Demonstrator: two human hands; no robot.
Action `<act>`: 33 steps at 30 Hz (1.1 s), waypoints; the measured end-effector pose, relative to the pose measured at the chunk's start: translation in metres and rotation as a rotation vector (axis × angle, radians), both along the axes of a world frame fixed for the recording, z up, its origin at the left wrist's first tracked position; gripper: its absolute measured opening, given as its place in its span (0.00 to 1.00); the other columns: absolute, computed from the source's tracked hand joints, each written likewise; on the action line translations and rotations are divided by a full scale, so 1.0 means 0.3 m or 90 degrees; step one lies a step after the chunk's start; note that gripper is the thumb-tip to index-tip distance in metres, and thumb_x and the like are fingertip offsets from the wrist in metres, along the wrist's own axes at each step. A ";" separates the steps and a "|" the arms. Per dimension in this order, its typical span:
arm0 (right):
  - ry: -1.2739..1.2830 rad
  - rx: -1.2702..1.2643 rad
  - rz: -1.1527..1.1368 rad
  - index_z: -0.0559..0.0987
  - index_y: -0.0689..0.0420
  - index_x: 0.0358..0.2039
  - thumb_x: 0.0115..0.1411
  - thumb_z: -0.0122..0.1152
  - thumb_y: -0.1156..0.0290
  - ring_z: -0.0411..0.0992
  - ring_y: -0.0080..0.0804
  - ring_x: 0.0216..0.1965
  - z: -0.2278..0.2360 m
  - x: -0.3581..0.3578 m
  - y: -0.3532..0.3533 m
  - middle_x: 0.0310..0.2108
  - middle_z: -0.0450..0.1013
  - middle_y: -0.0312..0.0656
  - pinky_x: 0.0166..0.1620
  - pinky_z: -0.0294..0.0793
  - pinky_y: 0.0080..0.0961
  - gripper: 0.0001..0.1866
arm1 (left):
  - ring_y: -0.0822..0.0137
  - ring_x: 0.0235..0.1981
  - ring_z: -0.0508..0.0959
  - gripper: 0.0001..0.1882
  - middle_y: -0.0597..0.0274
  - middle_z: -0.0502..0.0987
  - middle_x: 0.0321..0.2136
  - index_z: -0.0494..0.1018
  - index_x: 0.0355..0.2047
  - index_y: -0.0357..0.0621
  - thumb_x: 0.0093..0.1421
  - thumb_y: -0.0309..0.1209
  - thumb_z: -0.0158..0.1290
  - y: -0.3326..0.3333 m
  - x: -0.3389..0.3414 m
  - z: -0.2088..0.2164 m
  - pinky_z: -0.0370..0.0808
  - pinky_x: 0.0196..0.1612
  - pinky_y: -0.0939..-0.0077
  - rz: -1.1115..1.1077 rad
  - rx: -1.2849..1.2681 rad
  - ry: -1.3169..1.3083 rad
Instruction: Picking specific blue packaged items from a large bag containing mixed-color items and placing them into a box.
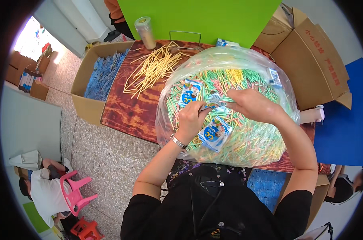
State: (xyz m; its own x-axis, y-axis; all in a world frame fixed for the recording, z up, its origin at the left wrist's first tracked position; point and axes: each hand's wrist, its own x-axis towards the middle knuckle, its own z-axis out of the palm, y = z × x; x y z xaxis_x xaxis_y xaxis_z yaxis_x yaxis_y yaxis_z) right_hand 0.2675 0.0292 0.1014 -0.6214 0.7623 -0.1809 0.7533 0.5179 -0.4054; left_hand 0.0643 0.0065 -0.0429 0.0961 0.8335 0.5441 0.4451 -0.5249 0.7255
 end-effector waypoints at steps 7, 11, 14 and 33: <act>-0.143 -0.005 0.034 0.73 0.65 0.32 0.60 0.59 0.63 0.74 0.54 0.31 0.032 -0.042 0.035 0.24 0.74 0.54 0.34 0.71 0.46 0.15 | 0.62 0.23 0.75 0.11 0.59 0.75 0.23 0.75 0.31 0.40 0.48 0.26 0.65 -0.004 -0.010 -0.008 0.72 0.26 0.70 0.028 0.091 0.060; -0.186 -0.025 0.074 0.72 0.63 0.29 0.58 0.61 0.63 0.74 0.53 0.30 0.057 -0.064 0.057 0.23 0.73 0.52 0.34 0.71 0.46 0.15 | 0.61 0.24 0.75 0.11 0.59 0.75 0.23 0.75 0.31 0.41 0.48 0.25 0.64 -0.003 -0.007 0.007 0.71 0.26 0.68 0.024 0.129 0.105; -0.251 -0.025 0.143 0.75 0.64 0.29 0.55 0.64 0.63 0.75 0.52 0.30 0.054 -0.087 0.077 0.24 0.74 0.51 0.34 0.73 0.43 0.15 | 0.60 0.24 0.75 0.12 0.59 0.75 0.23 0.75 0.33 0.41 0.48 0.25 0.64 0.002 0.001 0.012 0.71 0.27 0.68 0.015 0.171 0.158; 0.304 0.102 0.044 0.78 0.59 0.37 0.56 0.63 0.74 0.74 0.42 0.31 -0.167 -0.011 0.039 0.30 0.75 0.44 0.33 0.72 0.30 0.08 | 0.63 0.20 0.75 0.11 0.57 0.73 0.21 0.74 0.29 0.39 0.48 0.27 0.66 0.006 -0.042 -0.007 0.70 0.23 0.72 -0.101 -0.019 -0.023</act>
